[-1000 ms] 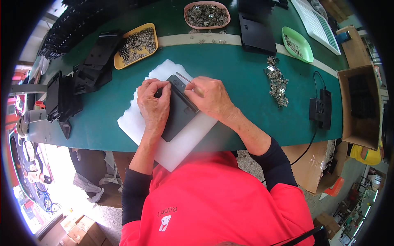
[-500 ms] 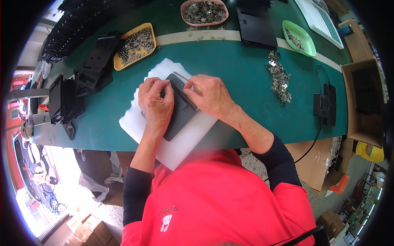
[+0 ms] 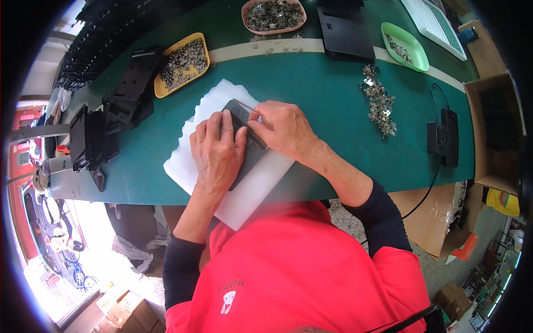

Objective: The person assembles a black electronic device by inserting screws into its casing using a screwdriver. They repeatedly pick up screws from a tray, align them with the device, and tighten them while working at a green table.

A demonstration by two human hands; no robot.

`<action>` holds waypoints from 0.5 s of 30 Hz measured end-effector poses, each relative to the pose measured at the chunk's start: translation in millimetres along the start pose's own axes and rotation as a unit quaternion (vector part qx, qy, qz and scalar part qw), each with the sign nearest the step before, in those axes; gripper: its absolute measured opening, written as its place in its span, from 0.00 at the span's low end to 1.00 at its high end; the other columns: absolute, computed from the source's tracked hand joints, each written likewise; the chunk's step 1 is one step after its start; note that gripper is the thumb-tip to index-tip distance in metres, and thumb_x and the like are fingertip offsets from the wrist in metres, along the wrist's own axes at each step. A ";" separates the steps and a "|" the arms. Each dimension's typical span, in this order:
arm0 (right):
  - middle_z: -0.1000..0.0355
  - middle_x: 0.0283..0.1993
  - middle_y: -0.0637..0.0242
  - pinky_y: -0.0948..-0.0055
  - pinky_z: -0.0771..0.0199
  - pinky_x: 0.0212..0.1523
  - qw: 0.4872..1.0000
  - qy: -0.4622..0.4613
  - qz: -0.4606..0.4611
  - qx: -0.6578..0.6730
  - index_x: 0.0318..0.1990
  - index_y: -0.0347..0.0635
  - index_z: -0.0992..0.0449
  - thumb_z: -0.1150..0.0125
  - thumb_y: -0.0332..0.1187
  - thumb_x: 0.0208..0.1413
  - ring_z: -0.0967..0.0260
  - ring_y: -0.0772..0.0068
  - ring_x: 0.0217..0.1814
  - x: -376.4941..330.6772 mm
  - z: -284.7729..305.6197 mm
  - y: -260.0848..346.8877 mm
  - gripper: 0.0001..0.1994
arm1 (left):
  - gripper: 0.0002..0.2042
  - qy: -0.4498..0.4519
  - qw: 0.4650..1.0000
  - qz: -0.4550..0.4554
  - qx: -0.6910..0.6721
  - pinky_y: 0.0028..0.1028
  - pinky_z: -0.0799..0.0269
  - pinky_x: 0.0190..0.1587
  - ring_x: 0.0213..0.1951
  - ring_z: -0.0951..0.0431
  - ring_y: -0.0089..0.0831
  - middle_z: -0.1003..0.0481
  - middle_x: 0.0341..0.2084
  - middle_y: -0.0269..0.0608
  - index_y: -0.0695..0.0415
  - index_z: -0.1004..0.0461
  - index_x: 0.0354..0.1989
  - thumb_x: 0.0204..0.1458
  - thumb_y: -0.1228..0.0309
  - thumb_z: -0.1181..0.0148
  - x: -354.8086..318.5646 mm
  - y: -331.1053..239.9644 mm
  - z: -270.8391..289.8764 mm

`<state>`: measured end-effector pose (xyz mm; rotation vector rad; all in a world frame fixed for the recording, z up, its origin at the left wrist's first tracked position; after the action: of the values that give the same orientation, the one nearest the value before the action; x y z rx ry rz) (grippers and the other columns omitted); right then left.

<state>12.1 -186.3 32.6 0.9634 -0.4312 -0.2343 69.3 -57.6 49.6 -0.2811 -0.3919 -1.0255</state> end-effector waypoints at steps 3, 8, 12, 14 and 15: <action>0.28 0.30 0.56 0.60 0.27 0.35 1.000 0.022 -0.012 0.006 0.36 0.39 0.23 0.40 0.32 0.52 0.28 0.50 0.30 1.3 1.1 -0.8 0.07 | 0.28 0.066 0.997 -0.033 0.038 0.42 0.39 0.56 0.55 0.32 0.48 0.34 0.57 0.53 0.66 0.30 0.56 0.53 0.57 0.39 -3.4 -1.2 -2.0; 0.29 0.37 0.53 0.57 0.24 0.32 0.986 0.023 0.036 -0.163 0.49 0.41 0.28 0.45 0.32 0.56 0.26 0.50 0.30 -12.4 12.7 32.5 0.13 | 0.29 0.044 0.998 -0.019 -0.031 0.41 0.37 0.54 0.53 0.31 0.47 0.33 0.55 0.53 0.67 0.30 0.55 0.49 0.59 0.35 -6.7 3.9 -3.5; 0.31 0.39 0.53 0.61 0.23 0.29 0.955 0.099 0.034 -0.278 0.52 0.41 0.28 0.43 0.31 0.54 0.24 0.54 0.30 -21.5 2.4 46.0 0.17 | 0.29 0.045 0.998 0.003 -0.031 0.39 0.34 0.52 0.52 0.29 0.45 0.31 0.55 0.51 0.66 0.29 0.55 0.47 0.61 0.33 -7.2 2.0 -2.9; 0.32 0.38 0.54 0.61 0.22 0.30 0.942 0.105 0.021 -0.319 0.54 0.43 0.28 0.43 0.29 0.53 0.24 0.55 0.30 -24.9 -1.2 54.0 0.19 | 0.28 0.042 0.998 0.009 -0.045 0.39 0.33 0.52 0.52 0.28 0.44 0.30 0.54 0.50 0.65 0.29 0.55 0.45 0.63 0.32 -8.2 2.4 -2.1; 0.33 0.38 0.54 0.62 0.22 0.31 0.935 0.108 0.015 -0.338 0.55 0.43 0.28 0.43 0.29 0.53 0.24 0.56 0.31 -25.2 -3.4 56.6 0.20 | 0.28 0.031 0.998 0.005 -0.053 0.39 0.32 0.52 0.51 0.28 0.44 0.29 0.54 0.50 0.65 0.28 0.54 0.45 0.63 0.32 -9.2 3.2 -2.4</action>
<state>-8.7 -142.8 71.7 0.2974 -0.1373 -0.2237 68.3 -49.9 43.2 -0.3456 -0.2790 -1.0436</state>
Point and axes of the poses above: each hand's wrist, its own x-axis towards the middle knuckle, its own z-axis out of the back of the hand, y = z × x, the point moved 7 cm from there along x, towards the middle knuckle
